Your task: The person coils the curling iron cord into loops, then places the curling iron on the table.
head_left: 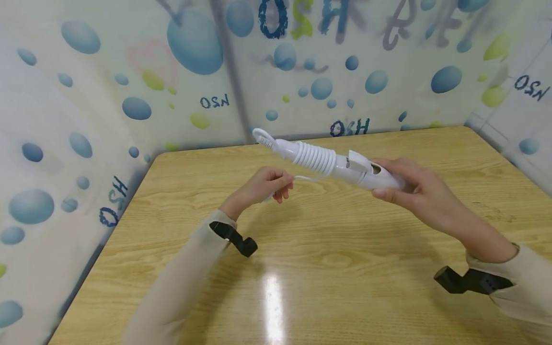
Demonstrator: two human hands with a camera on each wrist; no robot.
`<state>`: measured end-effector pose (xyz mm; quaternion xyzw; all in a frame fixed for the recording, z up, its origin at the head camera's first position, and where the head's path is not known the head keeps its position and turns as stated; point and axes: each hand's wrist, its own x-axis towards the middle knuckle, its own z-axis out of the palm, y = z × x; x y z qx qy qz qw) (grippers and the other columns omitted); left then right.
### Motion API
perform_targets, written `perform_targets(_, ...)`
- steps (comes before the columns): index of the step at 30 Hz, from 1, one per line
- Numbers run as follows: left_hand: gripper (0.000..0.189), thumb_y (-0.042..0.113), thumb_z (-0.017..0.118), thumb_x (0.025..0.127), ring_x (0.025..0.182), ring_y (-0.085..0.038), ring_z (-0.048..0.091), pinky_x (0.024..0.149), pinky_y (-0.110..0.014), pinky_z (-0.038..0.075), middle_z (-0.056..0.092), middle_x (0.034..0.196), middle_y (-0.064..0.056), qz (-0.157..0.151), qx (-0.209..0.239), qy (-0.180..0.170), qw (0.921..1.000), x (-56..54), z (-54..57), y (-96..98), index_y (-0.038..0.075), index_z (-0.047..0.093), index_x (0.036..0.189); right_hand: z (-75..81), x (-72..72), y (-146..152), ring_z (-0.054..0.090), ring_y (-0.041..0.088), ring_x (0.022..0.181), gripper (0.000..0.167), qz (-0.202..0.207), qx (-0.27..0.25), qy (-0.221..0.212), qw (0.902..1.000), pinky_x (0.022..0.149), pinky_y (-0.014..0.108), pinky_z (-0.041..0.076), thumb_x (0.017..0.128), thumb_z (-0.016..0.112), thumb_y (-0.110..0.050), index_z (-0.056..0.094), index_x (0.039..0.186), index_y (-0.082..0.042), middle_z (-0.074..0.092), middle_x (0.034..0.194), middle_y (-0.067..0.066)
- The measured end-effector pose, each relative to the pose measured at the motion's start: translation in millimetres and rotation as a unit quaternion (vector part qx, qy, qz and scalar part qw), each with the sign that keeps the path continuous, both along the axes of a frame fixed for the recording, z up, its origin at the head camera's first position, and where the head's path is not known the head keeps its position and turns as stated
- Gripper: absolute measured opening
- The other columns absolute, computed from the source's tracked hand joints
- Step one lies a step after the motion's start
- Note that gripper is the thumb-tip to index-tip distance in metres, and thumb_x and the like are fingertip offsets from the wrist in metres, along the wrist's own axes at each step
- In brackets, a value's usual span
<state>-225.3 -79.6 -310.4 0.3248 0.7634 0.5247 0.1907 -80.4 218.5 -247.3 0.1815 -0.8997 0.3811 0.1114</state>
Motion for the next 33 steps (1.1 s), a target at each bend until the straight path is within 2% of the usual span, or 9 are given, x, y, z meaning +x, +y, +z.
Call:
perform_targets(3,0.025,0.012,0.046,0.097,0.046,-0.014,0.048,0.048,-0.037,0.046,0.053,0.059,-0.007,-0.006,-0.004,0.015,0.9999,-3.2,1.1,3.7,-0.004,0.058,0.081,-1.4,0.8,-2.1,0.046,0.018,0.081,0.05,0.027,-0.005,-0.009,0.9996,0.058,0.027,0.041,0.086,0.065,-0.01,0.05,0.133,-0.014,0.056,0.114,0.009)
perform_targets(7,0.017,0.001,0.047,0.094,0.044,-0.009,0.044,0.043,-0.024,0.04,0.053,0.058,-0.003,0.009,-0.003,0.01,0.9999,-7.2,6.4,4.5,-0.008,0.058,0.084,-4.8,-0.7,-0.8,0.047,0.017,0.081,0.049,0.073,-0.003,-0.031,0.9969,0.058,0.028,0.043,0.086,0.064,-0.008,0.05,0.133,-0.015,0.055,0.108,0.004)
perform_targets(10,0.019,0.005,0.051,0.094,0.045,-0.009,0.043,0.043,-0.022,0.037,0.054,0.059,-0.005,0.014,-0.008,-0.001,0.9999,-9.7,11.1,2.1,-0.008,0.062,0.084,-8.8,-2.4,2.0,0.047,0.016,0.081,0.048,0.1,0.005,-0.05,0.9937,0.059,0.028,0.044,0.086,0.064,-0.008,0.051,0.132,-0.016,0.054,0.106,0.001)
perform_targets(15,0.025,0.016,0.053,0.095,0.042,-0.01,0.04,0.042,-0.024,0.034,0.052,0.057,-0.008,0.01,-0.038,0.009,0.9992,-11.0,20.7,-2.2,-0.001,0.064,0.081,-14.0,-5.1,5.1,0.048,0.014,0.079,0.047,0.139,0.028,-0.06,0.9881,0.058,0.027,0.043,0.086,0.064,-0.012,0.052,0.131,-0.019,0.053,0.105,-0.003)
perform_targets(20,0.022,0.016,0.055,0.093,0.042,-0.012,0.041,0.042,-0.023,0.035,0.053,0.059,-0.011,0.009,-0.05,0.002,0.9987,-7.5,29.0,-3.9,0.001,0.066,0.082,-17.5,-9.6,4.5,0.047,0.01,0.076,0.047,0.163,0.092,-0.033,0.9817,0.058,0.025,0.042,0.084,0.067,-0.019,0.054,0.129,-0.023,0.054,0.1,-0.008)
perform_targets(26,0.021,0.017,0.057,0.092,0.043,-0.014,0.042,0.043,-0.023,0.037,0.053,0.061,-0.018,-0.005,-0.059,0.012,0.9982,-1.5,36.2,-0.9,0.001,0.067,0.082,-20.8,-12.7,-0.1,0.044,0.006,0.073,0.048,0.181,0.177,-0.017,0.9674,0.058,0.023,0.038,0.083,0.068,-0.027,0.055,0.129,-0.024,0.054,0.094,-0.012)
perform_targets(33,0.02,0.019,0.06,0.091,0.044,-0.015,0.044,0.043,-0.023,0.038,0.053,0.06,-0.017,-0.016,-0.064,0.009,0.9978,14.4,52.1,6.5,0.003,0.068,0.081,-25.7,-16.8,-0.8,0.043,0.005,0.071,0.05,0.18,0.235,0.01,0.9552,0.06,0.025,0.037,0.08,0.071,-0.025,0.056,0.128,-0.02,0.053,0.092,-0.011)
